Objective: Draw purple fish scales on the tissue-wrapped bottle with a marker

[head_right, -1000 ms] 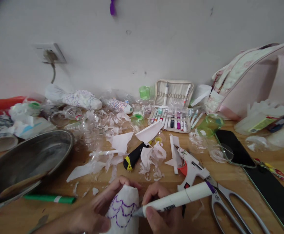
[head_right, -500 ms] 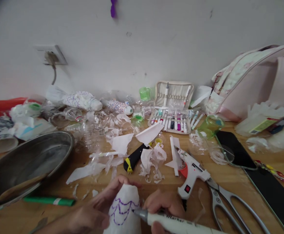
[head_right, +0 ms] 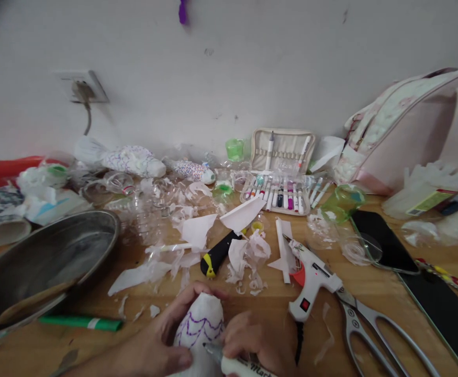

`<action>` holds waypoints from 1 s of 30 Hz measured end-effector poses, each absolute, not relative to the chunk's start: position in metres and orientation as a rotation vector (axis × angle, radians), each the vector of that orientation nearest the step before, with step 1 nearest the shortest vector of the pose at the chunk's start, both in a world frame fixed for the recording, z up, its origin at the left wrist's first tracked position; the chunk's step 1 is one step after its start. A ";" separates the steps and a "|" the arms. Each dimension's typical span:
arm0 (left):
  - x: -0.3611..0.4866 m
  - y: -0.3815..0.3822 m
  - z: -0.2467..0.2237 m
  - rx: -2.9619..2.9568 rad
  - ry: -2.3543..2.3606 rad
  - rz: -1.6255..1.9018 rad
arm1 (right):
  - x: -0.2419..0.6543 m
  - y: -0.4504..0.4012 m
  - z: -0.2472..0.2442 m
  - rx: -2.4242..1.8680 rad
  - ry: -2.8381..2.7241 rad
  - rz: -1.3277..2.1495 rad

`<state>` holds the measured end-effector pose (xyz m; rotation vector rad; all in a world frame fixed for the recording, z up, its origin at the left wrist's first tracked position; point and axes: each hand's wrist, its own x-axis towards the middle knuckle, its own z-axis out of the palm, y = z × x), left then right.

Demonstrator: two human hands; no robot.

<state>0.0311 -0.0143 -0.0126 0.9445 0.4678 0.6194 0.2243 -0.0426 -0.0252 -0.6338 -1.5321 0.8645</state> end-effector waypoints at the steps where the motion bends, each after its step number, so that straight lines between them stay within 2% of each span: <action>1: 0.031 -0.014 -0.013 0.957 0.477 0.619 | 0.224 -0.042 -0.024 -0.673 -1.545 0.849; 11: 0.031 -0.012 -0.014 0.951 0.488 0.604 | 0.220 -0.045 -0.018 -0.871 -1.594 0.897; 20: 0.031 -0.011 -0.010 0.949 0.498 0.582 | 0.212 -0.032 0.013 -0.969 -1.559 0.891; 27: 0.031 -0.012 -0.011 0.953 0.490 0.591 | 0.220 -0.044 0.006 -0.915 -1.584 0.805; 30: 0.030 -0.012 -0.011 0.968 0.508 0.584 | 0.222 -0.049 0.004 -0.936 -1.648 0.930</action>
